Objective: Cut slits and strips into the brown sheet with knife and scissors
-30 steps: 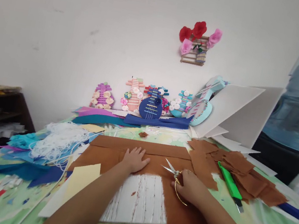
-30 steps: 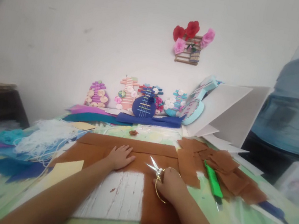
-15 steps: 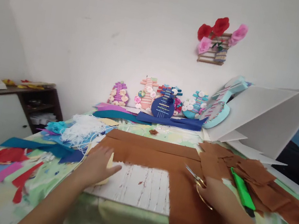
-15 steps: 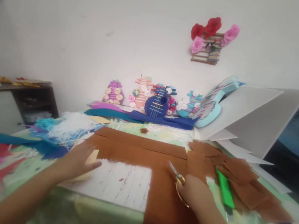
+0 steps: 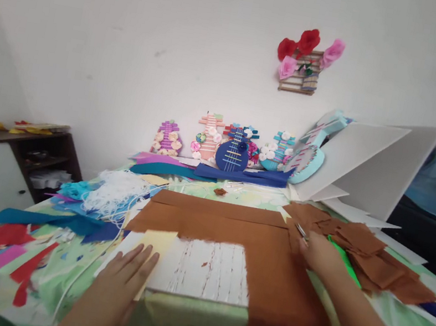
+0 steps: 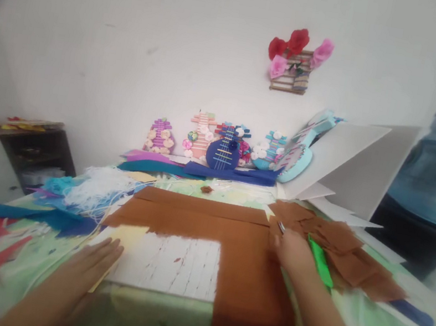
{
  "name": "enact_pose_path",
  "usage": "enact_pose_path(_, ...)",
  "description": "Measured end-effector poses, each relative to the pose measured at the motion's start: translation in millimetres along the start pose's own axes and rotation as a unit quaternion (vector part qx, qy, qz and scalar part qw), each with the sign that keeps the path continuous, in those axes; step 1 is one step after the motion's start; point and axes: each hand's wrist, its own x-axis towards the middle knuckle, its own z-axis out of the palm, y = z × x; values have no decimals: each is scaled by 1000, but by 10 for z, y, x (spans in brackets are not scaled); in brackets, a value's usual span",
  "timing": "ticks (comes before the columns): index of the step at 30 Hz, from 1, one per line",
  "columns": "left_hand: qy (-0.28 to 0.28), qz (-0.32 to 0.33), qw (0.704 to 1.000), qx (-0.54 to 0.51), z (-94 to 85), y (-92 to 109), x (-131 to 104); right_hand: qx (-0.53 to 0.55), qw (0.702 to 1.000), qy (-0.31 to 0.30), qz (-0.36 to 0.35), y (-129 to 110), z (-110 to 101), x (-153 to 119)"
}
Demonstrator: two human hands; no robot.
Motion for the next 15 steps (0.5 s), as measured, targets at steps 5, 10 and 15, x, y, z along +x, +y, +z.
enact_pose_path(5, 134, 70, 987, -47, -202, 625, 893, 541, 820, -165, -88, -673, -85, -589)
enact_pose_path(10, 159, 191, 961, -124, -29, 998, 1533, 775, 598, -204, -9, -693, -323, -651)
enact_pose_path(15, 158, 143, 966, -149, 195, 1065, 1686, 798, 594, -63, 77, -421, -331, -629)
